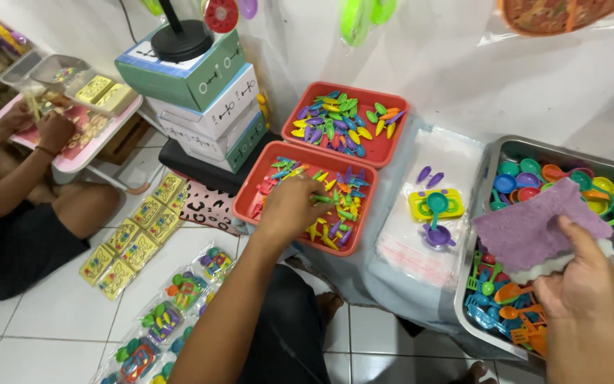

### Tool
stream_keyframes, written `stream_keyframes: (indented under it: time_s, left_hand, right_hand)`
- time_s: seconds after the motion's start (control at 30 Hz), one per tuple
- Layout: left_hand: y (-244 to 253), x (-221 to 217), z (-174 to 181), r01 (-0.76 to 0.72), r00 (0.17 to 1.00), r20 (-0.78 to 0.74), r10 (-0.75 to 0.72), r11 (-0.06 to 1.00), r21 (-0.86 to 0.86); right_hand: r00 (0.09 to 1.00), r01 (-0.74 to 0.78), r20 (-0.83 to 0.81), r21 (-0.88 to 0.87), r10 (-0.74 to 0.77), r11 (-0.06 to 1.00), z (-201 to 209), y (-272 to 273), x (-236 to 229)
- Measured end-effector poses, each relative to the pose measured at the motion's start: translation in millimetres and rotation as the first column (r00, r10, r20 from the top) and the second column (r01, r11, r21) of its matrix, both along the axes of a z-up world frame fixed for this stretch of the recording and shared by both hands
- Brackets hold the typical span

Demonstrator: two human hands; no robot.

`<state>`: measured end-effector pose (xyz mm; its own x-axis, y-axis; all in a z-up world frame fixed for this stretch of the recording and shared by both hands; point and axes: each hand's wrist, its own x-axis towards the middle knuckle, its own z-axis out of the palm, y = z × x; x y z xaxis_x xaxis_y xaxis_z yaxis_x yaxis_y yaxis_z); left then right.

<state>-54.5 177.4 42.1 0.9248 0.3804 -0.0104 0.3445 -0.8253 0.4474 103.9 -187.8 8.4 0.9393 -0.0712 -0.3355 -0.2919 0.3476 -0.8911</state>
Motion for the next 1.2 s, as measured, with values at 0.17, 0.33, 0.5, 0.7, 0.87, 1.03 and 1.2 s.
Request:
stream_keyframes:
  time_s: [0.17,0.33,0.5,0.7,0.87,1.03,1.2]
  left_hand:
    - [2,-10,15,-0.045,0.999,-0.026,0.043,0.997,-0.065]
    - [11,-10,15,-0.046,0.986,0.146,0.077,0.977,-0.210]
    - [-10,-1,19,-0.076,0.935,0.269,0.230,0.873,-0.483]
    - [-73,45,-27,0.398,0.848,0.501,0.176,0.413,-0.819]
    - [-141,87,-55,0.471,0.862,0.498,0.096,0.213,-0.856]
    - [-172,93,-42,0.468,0.869,0.490,0.074,0.202,-0.860]
    - [-166,84,-48,0.366,0.903,0.396,0.167,0.188,-0.912]
  right_hand:
    - [1.000,-0.018,-0.004,0.008,0.018,1.000,4,1,-6]
    - [0.999,-0.034,0.003,0.019,0.034,0.999,17,6,-13]
    - [0.996,-0.029,-0.081,-0.025,0.027,0.999,21,11,-17]
    - [0.987,0.144,-0.086,0.100,-0.135,0.985,29,32,-32]
    - [0.970,0.170,0.189,-0.081,-0.153,0.982,31,46,-48]
    - [0.939,-0.076,0.294,-0.323,0.176,0.943,20,38,-51]
    - [0.622,-0.278,0.517,-0.557,0.588,0.783,18,32,-49]
